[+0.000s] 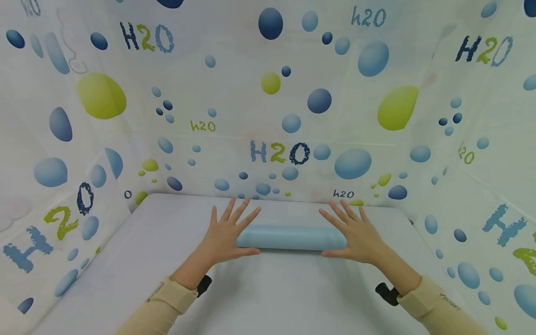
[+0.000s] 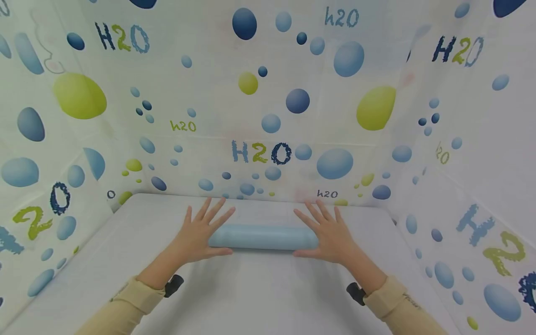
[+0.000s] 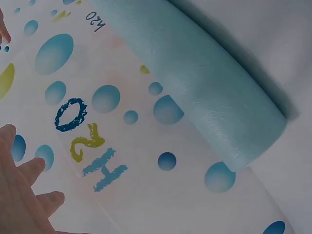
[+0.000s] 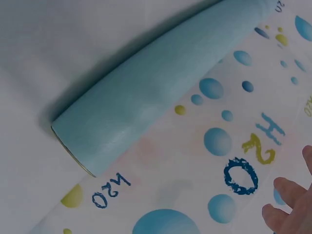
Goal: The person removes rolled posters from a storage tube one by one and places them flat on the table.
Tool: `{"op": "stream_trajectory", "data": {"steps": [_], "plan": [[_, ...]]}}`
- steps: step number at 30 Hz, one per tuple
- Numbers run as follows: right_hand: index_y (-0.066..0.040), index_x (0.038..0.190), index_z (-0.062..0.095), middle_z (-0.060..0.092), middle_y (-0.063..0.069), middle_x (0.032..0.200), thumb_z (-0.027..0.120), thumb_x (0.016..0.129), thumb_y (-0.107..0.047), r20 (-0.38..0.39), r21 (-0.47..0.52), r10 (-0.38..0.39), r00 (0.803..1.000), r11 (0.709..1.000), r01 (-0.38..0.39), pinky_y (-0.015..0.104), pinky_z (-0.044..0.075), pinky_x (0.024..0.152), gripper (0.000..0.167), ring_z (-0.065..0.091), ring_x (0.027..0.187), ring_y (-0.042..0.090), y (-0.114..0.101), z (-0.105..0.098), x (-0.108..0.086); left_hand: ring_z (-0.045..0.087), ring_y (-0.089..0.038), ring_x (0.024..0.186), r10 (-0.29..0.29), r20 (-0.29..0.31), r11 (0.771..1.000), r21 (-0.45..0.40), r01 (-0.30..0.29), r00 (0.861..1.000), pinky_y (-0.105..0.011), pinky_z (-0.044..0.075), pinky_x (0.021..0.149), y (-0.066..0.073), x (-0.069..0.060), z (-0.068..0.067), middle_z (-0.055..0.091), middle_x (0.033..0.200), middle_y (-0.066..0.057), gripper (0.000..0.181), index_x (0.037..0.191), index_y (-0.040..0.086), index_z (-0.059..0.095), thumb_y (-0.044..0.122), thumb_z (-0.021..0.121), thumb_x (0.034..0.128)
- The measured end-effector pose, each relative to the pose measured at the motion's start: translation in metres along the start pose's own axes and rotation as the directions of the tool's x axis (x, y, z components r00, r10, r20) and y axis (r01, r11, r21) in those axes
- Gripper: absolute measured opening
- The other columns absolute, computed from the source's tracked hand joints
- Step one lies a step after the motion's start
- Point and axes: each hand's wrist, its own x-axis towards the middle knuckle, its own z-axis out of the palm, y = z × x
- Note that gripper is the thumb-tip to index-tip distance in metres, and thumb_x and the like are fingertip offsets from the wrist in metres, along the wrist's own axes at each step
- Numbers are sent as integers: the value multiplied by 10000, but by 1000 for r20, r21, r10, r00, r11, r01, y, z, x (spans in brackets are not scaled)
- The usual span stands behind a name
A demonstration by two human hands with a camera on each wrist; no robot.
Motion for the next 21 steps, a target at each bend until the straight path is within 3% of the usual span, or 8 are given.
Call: {"op": "stream_trajectory", "data": {"steps": [10,21], "plan": [[-259,1448,259,216,82,1498,498,680,-781,23,-5,24,999,1000,-24,667,158,982,959,125,1371,331,6,17,3,140,-391,1353,-7,-40,1000,-20,6,999,-724,182,918,-3,1,19,184,1506,-75,879,1450,241,262,645,590,741],[-257,1441,286,274,95,1475,487,699,-773,38,6,27,999,1000,-27,655,184,984,925,185,1354,346,10,42,8,196,-402,1334,-14,-29,1000,-1,14,999,-713,232,904,-10,-1,42,223,1489,-106,793,1439,215,298,546,608,790]]}}
